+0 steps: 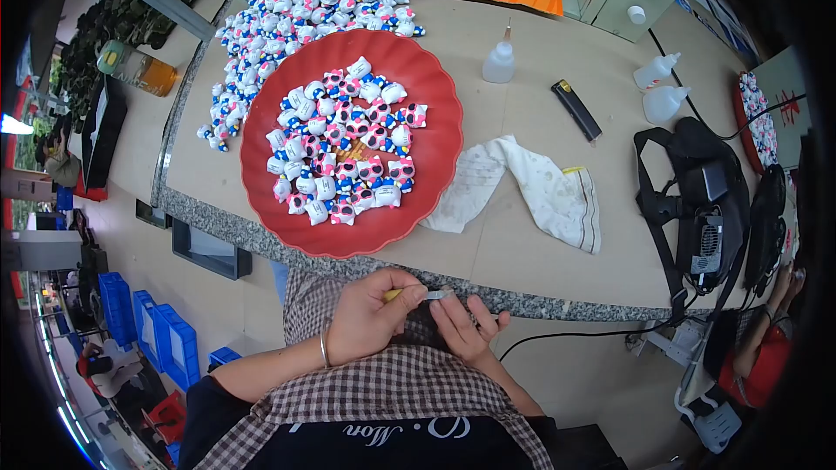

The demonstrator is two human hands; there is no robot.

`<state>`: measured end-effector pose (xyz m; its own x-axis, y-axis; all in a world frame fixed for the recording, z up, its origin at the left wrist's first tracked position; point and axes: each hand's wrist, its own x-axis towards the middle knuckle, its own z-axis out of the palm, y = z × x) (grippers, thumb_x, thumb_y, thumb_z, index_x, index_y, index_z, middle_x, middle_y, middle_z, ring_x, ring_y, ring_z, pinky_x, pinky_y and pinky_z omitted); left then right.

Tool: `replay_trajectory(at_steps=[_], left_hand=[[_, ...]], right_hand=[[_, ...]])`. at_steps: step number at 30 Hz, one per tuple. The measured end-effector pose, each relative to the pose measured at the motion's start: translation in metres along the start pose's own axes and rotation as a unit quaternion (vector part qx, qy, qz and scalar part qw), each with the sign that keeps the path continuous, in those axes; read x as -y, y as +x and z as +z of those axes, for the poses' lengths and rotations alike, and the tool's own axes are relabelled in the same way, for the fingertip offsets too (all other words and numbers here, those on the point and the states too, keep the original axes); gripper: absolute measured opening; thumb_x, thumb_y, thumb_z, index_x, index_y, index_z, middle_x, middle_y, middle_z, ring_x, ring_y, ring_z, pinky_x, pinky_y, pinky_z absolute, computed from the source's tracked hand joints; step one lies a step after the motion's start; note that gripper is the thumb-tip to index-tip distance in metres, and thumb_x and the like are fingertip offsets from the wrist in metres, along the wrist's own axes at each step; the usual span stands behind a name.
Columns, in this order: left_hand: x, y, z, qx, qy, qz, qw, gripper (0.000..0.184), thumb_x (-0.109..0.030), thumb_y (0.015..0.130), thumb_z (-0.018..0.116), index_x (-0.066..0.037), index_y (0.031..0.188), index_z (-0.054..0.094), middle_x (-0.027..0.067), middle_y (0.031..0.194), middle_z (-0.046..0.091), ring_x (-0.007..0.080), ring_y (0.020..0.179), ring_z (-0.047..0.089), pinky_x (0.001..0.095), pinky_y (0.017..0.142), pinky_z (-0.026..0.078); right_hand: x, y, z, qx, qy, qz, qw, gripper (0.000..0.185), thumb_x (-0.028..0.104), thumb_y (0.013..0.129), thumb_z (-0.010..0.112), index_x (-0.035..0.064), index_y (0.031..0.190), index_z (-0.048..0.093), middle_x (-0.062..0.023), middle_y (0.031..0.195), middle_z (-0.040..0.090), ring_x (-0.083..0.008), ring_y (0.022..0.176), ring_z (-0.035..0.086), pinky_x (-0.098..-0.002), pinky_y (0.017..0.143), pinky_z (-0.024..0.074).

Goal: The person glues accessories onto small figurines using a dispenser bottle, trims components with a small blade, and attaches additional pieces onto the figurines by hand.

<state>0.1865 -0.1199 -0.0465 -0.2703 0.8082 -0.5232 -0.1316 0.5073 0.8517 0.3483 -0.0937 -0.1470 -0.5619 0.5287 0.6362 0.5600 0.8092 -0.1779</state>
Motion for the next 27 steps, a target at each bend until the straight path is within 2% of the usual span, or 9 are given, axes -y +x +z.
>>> replay_trajectory(at_steps=[8,14,17,23,27], left_hand=[[0.002,-0.0004,-0.0011,0.001,-0.007,0.014,1.0,0.014,-0.013,0.086,0.057,0.0,0.091,0.057,-0.0002,0.066,0.054,0.0023,0.048,0.045,0.0162,0.041,0.037],[0.0019,0.0003,-0.0019,-0.003,-0.009,0.021,1.0,0.017,-0.016,0.086,0.058,0.0,0.089,0.057,-0.0016,0.061,0.053,0.0028,0.047,0.047,0.0175,0.042,0.037],[0.0028,-0.0001,-0.0021,-0.001,-0.019,0.016,1.0,0.013,-0.012,0.086,0.057,0.0,0.09,0.056,0.0004,0.066,0.054,0.0026,0.048,0.045,0.0164,0.042,0.038],[0.0048,-0.0002,-0.0018,0.001,-0.024,0.025,0.999,0.012,-0.011,0.086,0.056,0.0,0.092,0.055,0.0011,0.067,0.054,0.0029,0.049,0.045,0.0164,0.042,0.038],[0.0048,0.0007,-0.0012,-0.005,-0.037,0.015,0.999,0.018,-0.017,0.085,0.058,0.0,0.089,0.057,-0.0009,0.062,0.053,0.0031,0.048,0.047,0.0177,0.042,0.038]], right_hand=[[0.0001,0.0031,-0.001,-0.004,-0.007,-0.001,1.0,0.021,0.024,0.084,0.05,0.0246,0.099,0.065,0.009,0.112,0.059,-0.0154,0.116,0.038,-0.0408,0.107,0.0033],[0.0007,0.0035,0.0013,-0.014,-0.003,0.003,1.0,0.02,0.023,0.083,0.052,0.0239,0.098,0.065,0.0082,0.111,0.059,-0.0157,0.115,0.038,-0.0418,0.107,0.0038],[0.0007,0.0032,0.0014,-0.011,-0.009,0.0,1.0,0.02,0.023,0.082,0.052,0.0235,0.098,0.065,0.0079,0.112,0.059,-0.016,0.116,0.038,-0.0423,0.107,0.0031],[0.0,0.005,-0.002,0.0,-0.012,-0.004,1.0,0.021,0.023,0.082,0.054,0.0233,0.099,0.065,0.0076,0.113,0.058,-0.0163,0.117,0.038,-0.0436,0.107,0.0028],[0.0007,0.0052,-0.0022,-0.001,-0.011,-0.002,1.0,0.021,0.023,0.082,0.054,0.023,0.1,0.065,0.0072,0.113,0.058,-0.0162,0.116,0.038,-0.0442,0.107,0.003]])
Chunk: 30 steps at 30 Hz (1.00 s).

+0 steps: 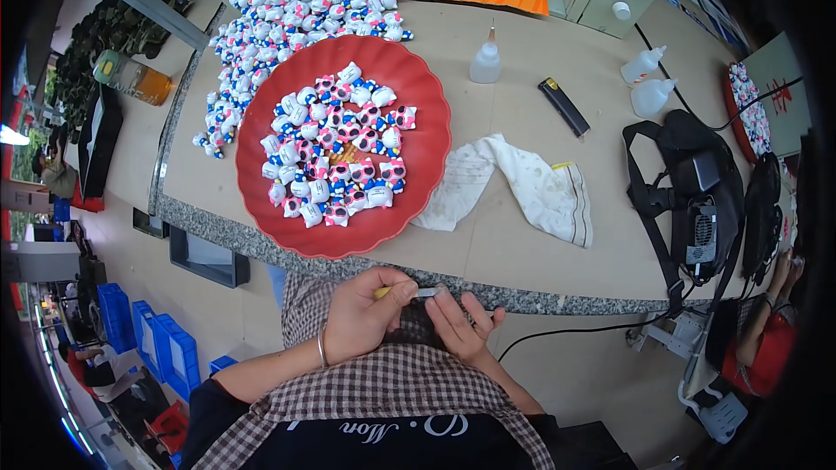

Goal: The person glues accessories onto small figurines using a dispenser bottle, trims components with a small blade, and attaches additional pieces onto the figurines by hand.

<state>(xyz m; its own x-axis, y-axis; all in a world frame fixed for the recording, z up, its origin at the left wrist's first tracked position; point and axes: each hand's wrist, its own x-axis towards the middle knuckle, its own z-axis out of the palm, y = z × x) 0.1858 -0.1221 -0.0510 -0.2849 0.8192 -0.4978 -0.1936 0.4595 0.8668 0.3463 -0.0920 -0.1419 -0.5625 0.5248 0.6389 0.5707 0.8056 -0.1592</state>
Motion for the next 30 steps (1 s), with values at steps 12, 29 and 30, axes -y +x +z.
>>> replay_trajectory(at_steps=[12,29,30], left_hand=[[-0.034,0.01,-0.007,0.107,0.368,0.082,0.92,0.024,-0.023,0.085,0.058,0.0,0.077,0.061,0.0072,0.051,0.052,0.0101,0.044,0.047,0.0269,0.043,0.038],[-0.023,0.007,-0.014,-0.031,0.121,-0.061,0.99,0.031,-0.028,0.09,0.051,0.0,0.076,0.057,-0.0018,0.052,0.049,0.0034,0.044,0.044,0.0206,0.041,0.035],[-0.026,0.005,-0.013,-0.004,0.123,-0.069,0.99,0.032,-0.028,0.09,0.05,0.0,0.077,0.057,-0.0014,0.052,0.049,0.0039,0.044,0.044,0.0211,0.041,0.035]], right_hand=[[0.001,-0.003,0.004,-0.017,-0.003,0.003,1.0,0.021,0.023,0.08,0.057,0.0214,0.1,0.065,0.006,0.112,0.059,-0.0169,0.115,0.039,-0.0443,0.107,0.0044],[0.001,-0.001,0.0,-0.003,0.003,0.008,1.0,0.018,0.024,0.083,0.053,0.0251,0.097,0.065,0.0093,0.112,0.059,-0.014,0.116,0.039,-0.0403,0.107,0.005],[-0.001,-0.001,0.0,-0.004,0.006,0.005,1.0,0.018,0.024,0.083,0.053,0.0254,0.096,0.065,0.0093,0.112,0.059,-0.0139,0.116,0.039,-0.0404,0.107,0.0052]])
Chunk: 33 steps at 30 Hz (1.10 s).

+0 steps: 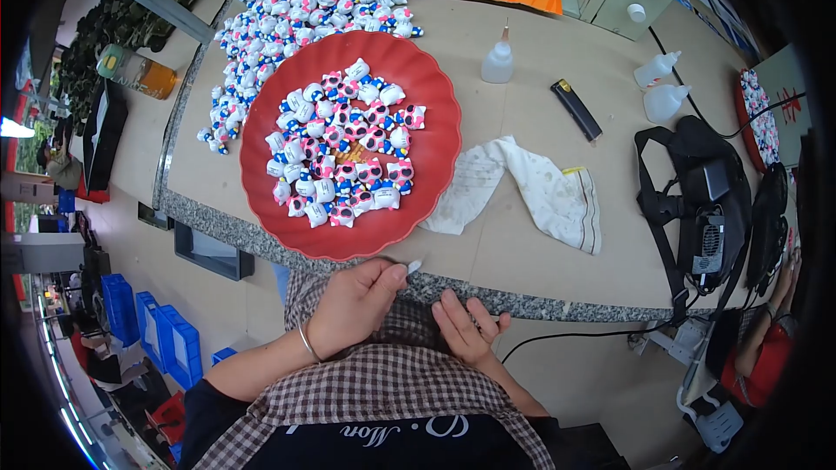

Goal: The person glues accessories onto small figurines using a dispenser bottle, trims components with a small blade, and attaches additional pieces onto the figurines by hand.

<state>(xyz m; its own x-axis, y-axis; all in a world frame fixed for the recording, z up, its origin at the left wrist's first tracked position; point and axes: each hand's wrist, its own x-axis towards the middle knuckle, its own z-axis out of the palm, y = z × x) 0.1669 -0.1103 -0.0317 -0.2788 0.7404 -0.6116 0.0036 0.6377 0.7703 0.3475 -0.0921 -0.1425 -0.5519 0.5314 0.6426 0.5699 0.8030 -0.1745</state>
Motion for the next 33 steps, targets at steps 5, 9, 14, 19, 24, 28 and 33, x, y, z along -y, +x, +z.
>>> replay_trajectory(at_steps=[5,9,14,19,24,28,33], left_hand=[[-0.002,0.001,-0.001,0.141,0.09,0.048,0.985,0.032,-0.032,0.089,0.05,-0.002,0.083,0.059,0.0,0.053,0.05,0.0063,0.044,0.044,0.0237,0.043,0.037],[-0.009,0.002,0.0,0.165,0.122,0.027,0.978,0.029,-0.029,0.09,0.05,-0.003,0.081,0.061,-0.0023,0.053,0.049,0.0026,0.048,0.042,0.0196,0.043,0.034],[-0.014,0.005,0.001,0.166,0.165,0.03,0.972,0.031,-0.03,0.089,0.052,-0.002,0.078,0.061,-0.002,0.053,0.05,0.003,0.047,0.043,0.0207,0.043,0.034],[-0.016,0.007,0.004,0.153,0.15,-0.007,0.977,0.033,-0.03,0.089,0.052,-0.002,0.075,0.061,-0.0013,0.051,0.051,0.0039,0.044,0.043,0.0214,0.042,0.034],[-0.012,0.001,0.011,0.103,0.13,0.011,0.986,0.033,-0.03,0.089,0.051,-0.002,0.075,0.061,-0.0013,0.051,0.051,0.0041,0.043,0.043,0.0209,0.04,0.034],[-0.006,-0.001,0.013,0.083,0.08,-0.005,0.993,0.031,-0.028,0.09,0.051,-0.002,0.077,0.059,-0.0017,0.051,0.05,0.0039,0.042,0.041,0.0198,0.039,0.032],[-0.003,-0.003,0.015,0.083,-0.02,-0.065,0.994,0.028,-0.026,0.091,0.05,-0.002,0.08,0.058,-0.0017,0.052,0.047,0.0038,0.041,0.039,0.0187,0.037,0.03]], right_hand=[[-0.001,0.0,0.001,-0.008,-0.003,-0.001,1.0,0.014,0.025,0.08,0.058,0.0261,0.092,0.065,0.0098,0.109,0.06,-0.0133,0.115,0.04,-0.0405,0.107,0.0066],[-0.001,-0.002,0.005,-0.025,-0.006,-0.003,1.0,0.012,0.027,0.078,0.062,0.026,0.09,0.065,0.0101,0.106,0.06,-0.0131,0.114,0.041,-0.0406,0.107,0.0081],[-0.003,-0.002,0.007,-0.037,-0.017,-0.009,0.999,0.013,0.027,0.077,0.063,0.0259,0.09,0.065,0.01,0.105,0.06,-0.0127,0.113,0.042,-0.0407,0.107,0.0095],[-0.001,-0.002,0.005,-0.025,-0.008,0.001,1.0,0.016,0.027,0.077,0.063,0.0257,0.093,0.065,0.0101,0.105,0.06,-0.0127,0.113,0.042,-0.0405,0.106,0.0098],[0.0,0.001,0.004,-0.023,-0.012,0.007,1.0,0.016,0.026,0.078,0.062,0.0254,0.094,0.065,0.01,0.106,0.06,-0.0128,0.114,0.042,-0.0404,0.106,0.0099],[0.0,-0.001,0.003,-0.017,-0.013,0.007,1.0,0.016,0.026,0.079,0.061,0.0255,0.094,0.065,0.0098,0.106,0.061,-0.0131,0.114,0.042,-0.0406,0.107,0.0098],[0.0,-0.001,0.006,-0.028,-0.014,0.004,0.999,0.016,0.026,0.08,0.059,0.0261,0.094,0.065,0.0096,0.107,0.061,-0.0135,0.115,0.042,-0.0412,0.107,0.0092]])
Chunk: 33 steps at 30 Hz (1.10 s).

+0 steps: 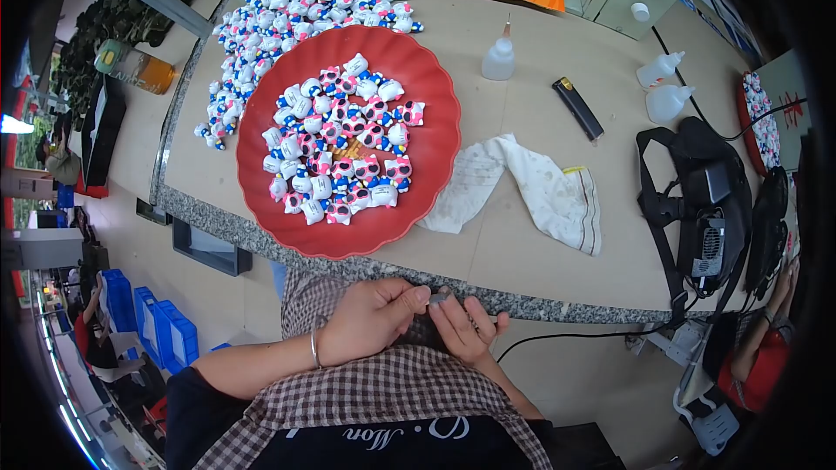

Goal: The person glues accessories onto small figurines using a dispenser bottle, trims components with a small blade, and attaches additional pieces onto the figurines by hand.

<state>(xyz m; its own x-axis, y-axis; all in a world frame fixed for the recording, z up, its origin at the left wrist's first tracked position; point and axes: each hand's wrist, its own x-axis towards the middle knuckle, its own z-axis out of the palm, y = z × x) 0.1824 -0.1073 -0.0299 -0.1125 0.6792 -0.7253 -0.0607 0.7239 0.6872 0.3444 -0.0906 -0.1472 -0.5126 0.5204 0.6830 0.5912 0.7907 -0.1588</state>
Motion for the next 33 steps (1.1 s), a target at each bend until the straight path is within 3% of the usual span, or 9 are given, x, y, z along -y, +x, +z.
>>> replay_trajectory(at_steps=[33], left_hand=[[0.013,0.0,0.001,-0.007,-0.027,0.045,0.999,0.027,-0.024,0.091,0.05,0.0,0.083,0.058,-0.0001,0.056,0.05,0.0041,0.044,0.043,0.0177,0.04,0.034]], right_hand=[[0.0,-0.003,-0.004,0.023,-0.009,-0.012,1.0,0.017,0.027,0.081,0.057,0.0265,0.096,0.065,0.0084,0.112,0.058,-0.015,0.117,0.04,-0.0456,0.107,0.0058]])
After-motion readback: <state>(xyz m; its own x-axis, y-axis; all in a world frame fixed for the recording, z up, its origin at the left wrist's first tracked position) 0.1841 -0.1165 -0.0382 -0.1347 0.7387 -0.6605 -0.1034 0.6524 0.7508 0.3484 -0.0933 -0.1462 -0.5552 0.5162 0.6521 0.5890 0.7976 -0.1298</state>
